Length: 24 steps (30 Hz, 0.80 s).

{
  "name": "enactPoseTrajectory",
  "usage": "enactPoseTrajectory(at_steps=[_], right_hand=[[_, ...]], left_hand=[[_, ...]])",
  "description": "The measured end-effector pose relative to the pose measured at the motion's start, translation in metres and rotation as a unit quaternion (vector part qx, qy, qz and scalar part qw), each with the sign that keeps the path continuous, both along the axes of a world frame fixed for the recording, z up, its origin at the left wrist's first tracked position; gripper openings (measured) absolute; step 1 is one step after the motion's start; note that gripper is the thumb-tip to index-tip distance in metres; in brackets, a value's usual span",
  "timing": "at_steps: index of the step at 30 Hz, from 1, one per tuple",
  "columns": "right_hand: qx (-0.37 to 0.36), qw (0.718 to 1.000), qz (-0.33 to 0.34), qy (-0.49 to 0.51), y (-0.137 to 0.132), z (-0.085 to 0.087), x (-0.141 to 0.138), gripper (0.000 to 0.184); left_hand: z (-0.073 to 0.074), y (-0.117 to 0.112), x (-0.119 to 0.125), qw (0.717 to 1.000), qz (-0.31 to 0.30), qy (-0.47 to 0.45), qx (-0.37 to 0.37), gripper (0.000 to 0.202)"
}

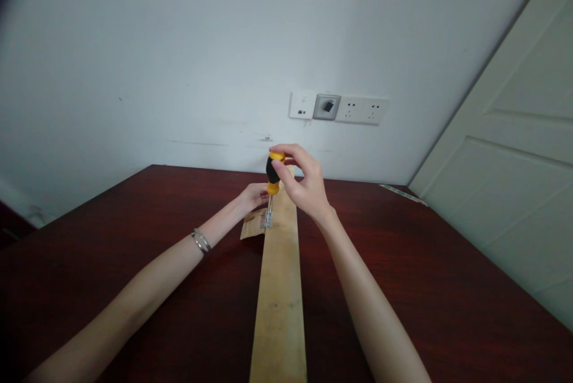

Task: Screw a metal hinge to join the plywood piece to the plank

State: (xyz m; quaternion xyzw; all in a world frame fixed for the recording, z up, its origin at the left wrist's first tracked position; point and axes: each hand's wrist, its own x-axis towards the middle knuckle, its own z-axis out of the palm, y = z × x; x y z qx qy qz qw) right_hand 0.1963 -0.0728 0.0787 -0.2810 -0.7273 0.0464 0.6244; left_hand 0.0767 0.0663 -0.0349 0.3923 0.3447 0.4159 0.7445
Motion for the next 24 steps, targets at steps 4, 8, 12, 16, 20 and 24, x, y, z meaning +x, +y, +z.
enactPoseTrajectory(at_steps=[4,8,12,16,20,24], right_hand=[[0.005,1.000,-0.018,-0.022,-0.001,0.005,0.002,0.017],[-0.017,0.999,-0.018,-0.044,-0.005,0.011,0.006,0.018],[-0.052,0.996,0.029,-0.068,-0.009,0.014,0.012,0.020],[-0.061,0.995,0.039,-0.070,-0.005,0.011,0.015,0.024],[-0.026,0.997,-0.003,-0.067,-0.001,0.008,0.010,0.024],[-0.018,0.996,-0.047,-0.078,-0.006,0.010,0.003,0.024]], left_hand=[[-0.004,0.003,-0.001,1.000,-0.010,-0.006,0.002,0.013],[-0.006,0.003,-0.003,1.000,-0.011,-0.007,-0.002,0.015],[-0.007,0.002,-0.005,1.000,0.004,-0.006,0.001,0.014],[-0.009,0.004,-0.006,1.000,0.021,-0.001,0.005,0.017],[-0.010,0.005,-0.007,0.999,0.038,0.002,0.009,0.019],[-0.010,0.002,-0.007,0.999,0.041,0.004,0.012,0.019]])
